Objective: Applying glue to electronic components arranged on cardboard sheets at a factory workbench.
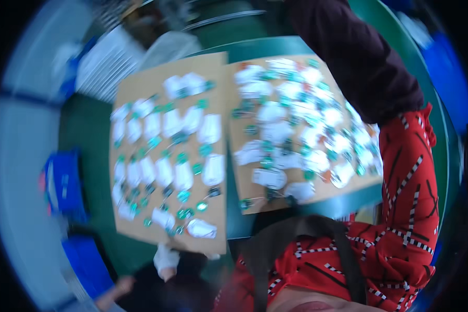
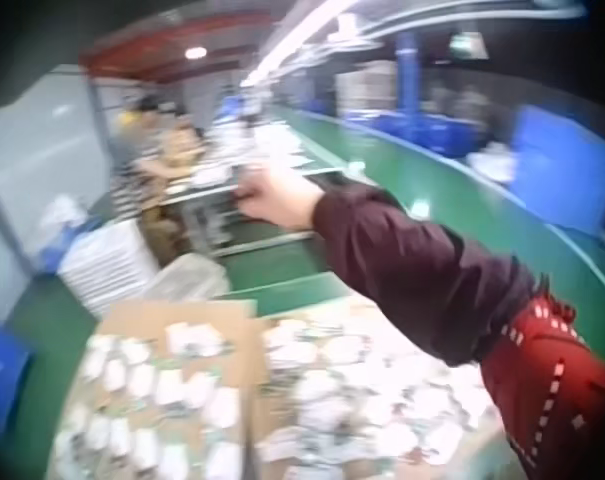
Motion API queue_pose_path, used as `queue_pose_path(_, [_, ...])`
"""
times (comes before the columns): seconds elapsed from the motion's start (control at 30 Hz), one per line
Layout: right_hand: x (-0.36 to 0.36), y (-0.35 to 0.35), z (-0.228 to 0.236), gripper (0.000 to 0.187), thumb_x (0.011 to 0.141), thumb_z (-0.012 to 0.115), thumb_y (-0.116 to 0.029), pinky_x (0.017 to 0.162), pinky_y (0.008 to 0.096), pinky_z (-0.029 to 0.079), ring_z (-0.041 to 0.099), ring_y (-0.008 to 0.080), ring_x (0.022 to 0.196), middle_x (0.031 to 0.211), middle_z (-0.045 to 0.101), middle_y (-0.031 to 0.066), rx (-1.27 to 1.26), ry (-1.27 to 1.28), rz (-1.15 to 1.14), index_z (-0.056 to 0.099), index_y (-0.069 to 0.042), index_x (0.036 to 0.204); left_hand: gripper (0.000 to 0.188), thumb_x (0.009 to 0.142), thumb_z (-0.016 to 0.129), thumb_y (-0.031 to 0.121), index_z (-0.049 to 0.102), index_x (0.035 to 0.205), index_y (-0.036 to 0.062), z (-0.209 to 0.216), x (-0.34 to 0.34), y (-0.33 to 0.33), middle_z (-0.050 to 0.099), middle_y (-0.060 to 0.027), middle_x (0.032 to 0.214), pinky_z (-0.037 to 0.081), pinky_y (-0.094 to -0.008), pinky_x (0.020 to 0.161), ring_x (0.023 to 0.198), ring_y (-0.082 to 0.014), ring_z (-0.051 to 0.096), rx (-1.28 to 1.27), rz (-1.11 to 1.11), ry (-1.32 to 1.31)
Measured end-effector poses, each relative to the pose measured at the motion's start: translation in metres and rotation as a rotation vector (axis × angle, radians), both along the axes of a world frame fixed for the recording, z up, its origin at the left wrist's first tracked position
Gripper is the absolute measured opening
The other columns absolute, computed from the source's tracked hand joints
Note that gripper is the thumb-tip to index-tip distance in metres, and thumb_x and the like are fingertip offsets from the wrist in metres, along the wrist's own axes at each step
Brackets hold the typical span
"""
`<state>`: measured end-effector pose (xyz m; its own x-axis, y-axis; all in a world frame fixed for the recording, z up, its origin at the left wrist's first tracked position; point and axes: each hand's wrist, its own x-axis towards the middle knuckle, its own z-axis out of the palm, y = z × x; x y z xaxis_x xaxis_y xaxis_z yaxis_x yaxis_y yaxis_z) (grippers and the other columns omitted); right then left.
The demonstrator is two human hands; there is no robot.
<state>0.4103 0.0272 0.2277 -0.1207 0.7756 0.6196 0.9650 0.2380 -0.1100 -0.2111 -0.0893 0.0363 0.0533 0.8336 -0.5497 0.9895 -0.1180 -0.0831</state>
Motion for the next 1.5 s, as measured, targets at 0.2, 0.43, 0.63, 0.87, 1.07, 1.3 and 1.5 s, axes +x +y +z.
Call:
queue_pose_path(0.2, [0.019, -0.249, 0.062, 0.027, 0.071, 0.060, -0.017, 0.064, 0.0305, 0.047, 0.060, 0.0230, 0.072, 0.079, 0.062, 0.0160, 0.182, -0.123, -0.220, 0.060, 0.004, 0.089, 0.026, 0.085, 0.049, 0.028, 0.063, 0.087, 0.0063, 0.053, 0.057, 0.006, 0.061, -0.0115, 0.095, 0.046, -0.0353, 0.079, 0.090, -0.0244, 0.057, 0.907, 0.181, -0.554])
queue_pose_path(0.43, [0.053, -0.486, -0.083, 0.035, 0.077, 0.060, -0.023, 0.073, 0.0313, 0.046, 0.058, 0.0214, 0.084, 0.091, 0.060, 0.0118, -0.518, 0.365, -0.863, 0.057, -0.003, 0.105, 0.037, 0.079, 0.054, 0.012, 0.050, 0.114, 0.0001, 0.038, 0.113, 0.018, 0.059, -0.0136, 0.101, 0.045, -0.0322, 0.078, 0.090, -0.0235, 0.056, 0.667, 0.058, -0.984])
queue_pose_path(0.63, [0.215, -0.384, -0.271, 0.056, 0.072, 0.062, -0.043, 0.074, 0.0344, 0.046, 0.059, 0.0292, 0.087, 0.096, 0.060, 0.0187, -0.523, 0.446, -1.036, 0.057, 0.005, 0.101, 0.032, 0.083, 0.049, 0.008, 0.051, 0.113, -0.0031, -0.017, 0.255, 0.019, 0.057, -0.0134, 0.103, 0.043, -0.0271, 0.079, 0.089, -0.0177, 0.055, 0.624, -0.126, -0.997])
queue_pose_path(0.87, [0.209, -0.308, -0.266, 0.063, 0.059, 0.069, -0.047, 0.073, 0.0355, 0.047, 0.060, 0.0304, 0.084, 0.088, 0.061, 0.0206, -0.740, 0.507, -1.082, 0.061, 0.007, 0.089, 0.030, 0.079, 0.051, -0.003, 0.052, 0.109, -0.0030, -0.025, 0.284, -0.047, 0.062, -0.0111, 0.092, 0.045, -0.0252, 0.077, 0.083, -0.0142, 0.058, 0.477, -0.111, -1.231])
queue_pose_path(1.07, [0.250, -0.288, -0.285, 0.067, 0.058, 0.074, -0.039, 0.064, 0.0345, 0.047, 0.060, 0.0250, 0.077, 0.093, 0.058, 0.0187, -0.639, 0.818, -1.001, 0.054, 0.010, 0.099, 0.031, 0.074, 0.054, -0.004, 0.054, 0.106, -0.0027, -0.020, 0.282, -0.062, 0.062, -0.0108, 0.087, 0.047, -0.0244, 0.072, 0.079, -0.0130, 0.060, 0.541, -0.087, -1.235])
queue_pose_path(1.3, [0.268, -0.288, -0.256, 0.049, 0.079, 0.057, -0.041, 0.059, 0.0293, 0.050, 0.060, 0.0140, 0.070, 0.087, 0.060, 0.0054, -0.341, 1.613, -0.314, 0.049, -0.002, 0.108, 0.030, 0.076, 0.055, -0.002, 0.054, 0.106, -0.0013, -0.035, 0.263, -0.051, 0.062, -0.0109, 0.087, 0.047, -0.0239, 0.071, 0.076, -0.0126, 0.059, 0.577, -0.019, -1.225])
queue_pose_path(1.5, [0.189, -0.275, -0.225, 0.055, 0.085, 0.054, -0.030, 0.098, 0.0379, 0.033, 0.041, 0.0224, 0.116, 0.124, 0.044, 0.0117, 0.181, 1.819, 0.496, 0.032, 0.000, 0.126, 0.028, 0.076, 0.056, 0.001, 0.055, 0.105, -0.0012, -0.054, 0.279, -0.038, 0.063, -0.0112, 0.087, 0.048, -0.0254, 0.071, 0.076, -0.0148, 0.060, 0.507, -0.072, -1.299])
